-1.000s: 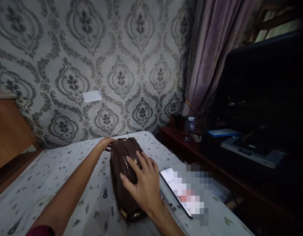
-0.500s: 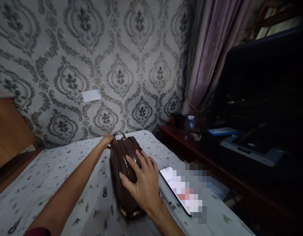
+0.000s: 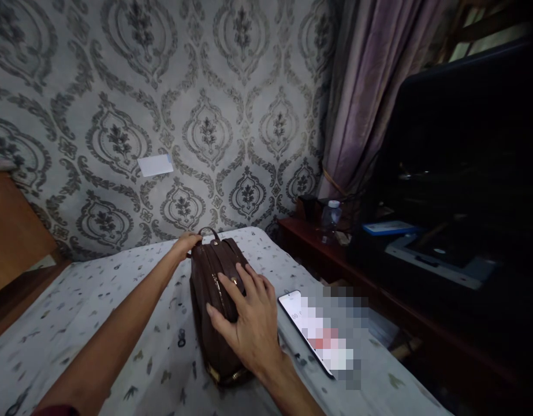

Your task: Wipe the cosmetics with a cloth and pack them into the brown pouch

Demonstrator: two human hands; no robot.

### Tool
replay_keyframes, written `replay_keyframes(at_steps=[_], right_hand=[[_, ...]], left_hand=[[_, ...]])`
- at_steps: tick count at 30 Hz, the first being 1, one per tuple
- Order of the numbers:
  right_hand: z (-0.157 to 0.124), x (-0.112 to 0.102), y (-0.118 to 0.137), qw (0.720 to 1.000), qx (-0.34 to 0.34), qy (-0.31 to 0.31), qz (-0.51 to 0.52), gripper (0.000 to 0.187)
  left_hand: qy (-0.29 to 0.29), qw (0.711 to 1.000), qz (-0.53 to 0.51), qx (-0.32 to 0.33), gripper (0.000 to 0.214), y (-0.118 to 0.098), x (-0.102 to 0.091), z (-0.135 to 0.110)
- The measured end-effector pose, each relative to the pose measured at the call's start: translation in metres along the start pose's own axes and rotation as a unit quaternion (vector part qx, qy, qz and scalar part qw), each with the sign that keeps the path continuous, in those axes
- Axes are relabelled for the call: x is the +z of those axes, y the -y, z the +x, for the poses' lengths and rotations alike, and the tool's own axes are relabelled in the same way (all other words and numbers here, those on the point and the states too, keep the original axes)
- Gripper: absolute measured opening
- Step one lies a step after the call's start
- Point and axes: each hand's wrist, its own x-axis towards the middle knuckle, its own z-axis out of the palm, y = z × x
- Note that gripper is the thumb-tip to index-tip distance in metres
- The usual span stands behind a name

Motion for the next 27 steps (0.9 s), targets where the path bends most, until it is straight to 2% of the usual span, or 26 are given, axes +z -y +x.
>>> replay_keyframes(at_steps=[4,8,16,20,27], right_hand=[[0.0,0.0,0.0,1.0,-0.002,0.001,0.002,0.046],[0.001,-0.002,0.002,1.0,0.007,0.009,0.005,0.046],[0.003,-0.007,0.005,0.999,0.026,0.041,0.001,0.054],[0.002,-0.008,0.005,0.998,0.031,0.051,-0.003,0.055],[0.003,-0.011,0.005,0.998,0.028,0.063,0.002,0.062]], left_hand=[[0.038,0.996,0.084,-0.01,0.028,-0.019,-0.001,0.014],[0.065,0.989,0.13,0.026,0.028,-0.034,0.003,0.026],[0.143,0.98,0.11,0.082,0.018,-0.034,0.017,0.03],[0.142,0.98,0.098,0.097,0.023,-0.037,0.02,0.029],[0.092,0.98,0.124,0.123,0.029,-0.041,0.025,0.033]])
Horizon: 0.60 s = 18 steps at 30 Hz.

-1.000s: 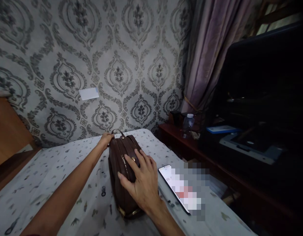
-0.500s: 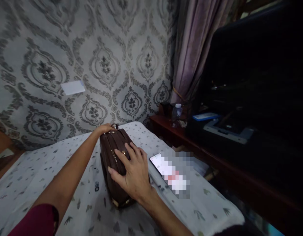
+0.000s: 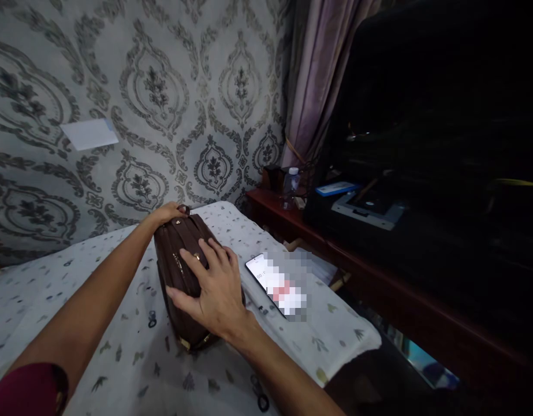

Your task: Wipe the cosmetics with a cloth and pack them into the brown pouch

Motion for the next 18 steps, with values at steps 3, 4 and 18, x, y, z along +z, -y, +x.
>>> replay_keyframes(at_steps=[3,4,18], right_hand=[[0.001,0.0,0.001,1.0,0.012,0.012,-0.005,0.081],[0.001,0.001,0.001,1.0,0.017,0.012,-0.007,0.086],[0.0,0.001,0.002,0.999,0.031,0.003,-0.006,0.078]], left_hand=[[-0.012,1.0,0.017,0.011,0.032,-0.001,-0.002,-0.001],[-0.015,1.0,0.02,0.015,0.033,-0.001,-0.002,-0.002],[-0.061,0.997,-0.024,0.045,0.034,-0.004,-0.003,-0.016]])
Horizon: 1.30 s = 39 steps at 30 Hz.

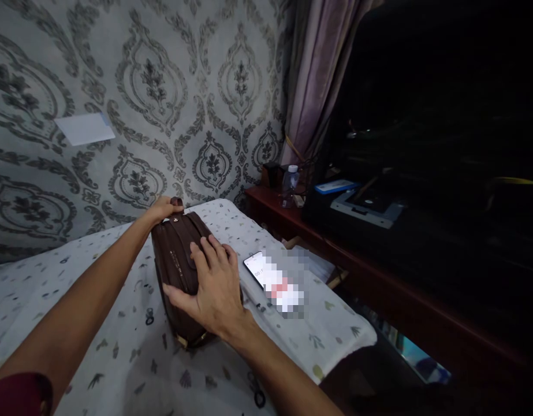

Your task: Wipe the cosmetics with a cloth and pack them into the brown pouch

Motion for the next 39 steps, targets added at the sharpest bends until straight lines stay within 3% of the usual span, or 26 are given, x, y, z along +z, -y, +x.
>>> replay_keyframes(at_steps=[10,17,29,39], right_hand=[[0.0,0.002,-0.001,1.0,-0.006,-0.009,-0.008,0.077],[-0.001,0.003,-0.004,1.0,-0.013,-0.023,0.003,0.075],[-0.001,0.007,-0.007,0.998,-0.039,-0.047,-0.025,0.068],[0.0,0.005,-0.006,0.998,-0.039,-0.039,-0.026,0.063]], left_hand=[[0.027,0.996,-0.084,0.03,0.026,0.003,-0.003,-0.003],[0.06,0.995,-0.081,-0.007,0.036,0.008,-0.003,0.003],[0.115,0.99,-0.005,-0.081,0.026,0.026,-0.047,-0.029],[0.049,0.992,0.015,-0.113,0.019,0.029,-0.035,-0.035]])
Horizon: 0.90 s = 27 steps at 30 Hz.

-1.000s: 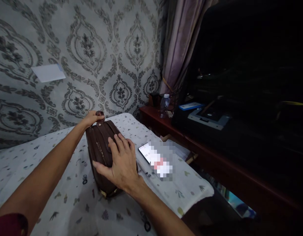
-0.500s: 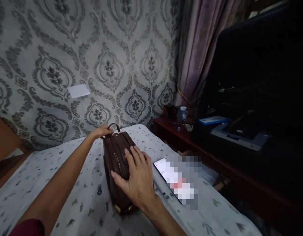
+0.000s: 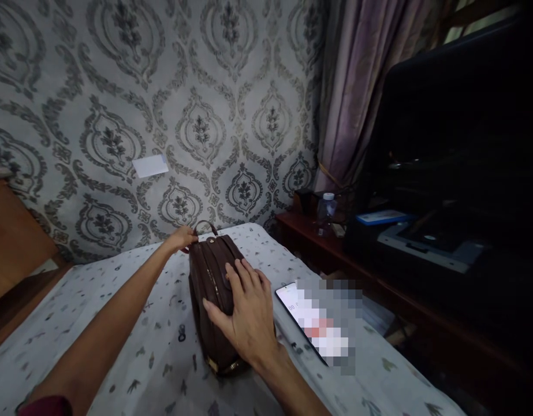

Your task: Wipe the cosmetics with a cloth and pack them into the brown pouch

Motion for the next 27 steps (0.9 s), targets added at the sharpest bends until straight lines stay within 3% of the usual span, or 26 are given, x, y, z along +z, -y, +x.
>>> replay_keyframes(at_steps=[8,15,21,27], right_hand=[[0.0,0.001,0.0,1.0,-0.001,-0.006,-0.003,0.066],[0.0,0.0,0.001,1.0,0.007,0.004,0.002,0.066],[0.0,0.0,0.0,1.0,0.008,0.004,0.011,0.066],[-0.001,0.001,0.0,1.0,0.009,0.003,0.018,0.067]], left_hand=[[-0.059,0.998,-0.012,0.011,0.021,0.007,0.012,-0.003],[-0.028,0.998,-0.053,0.029,0.013,0.005,0.005,-0.013],[-0.009,1.0,-0.007,0.017,0.012,-0.018,0.0,-0.002],[0.025,0.999,0.015,0.022,0.018,-0.044,0.019,0.013]])
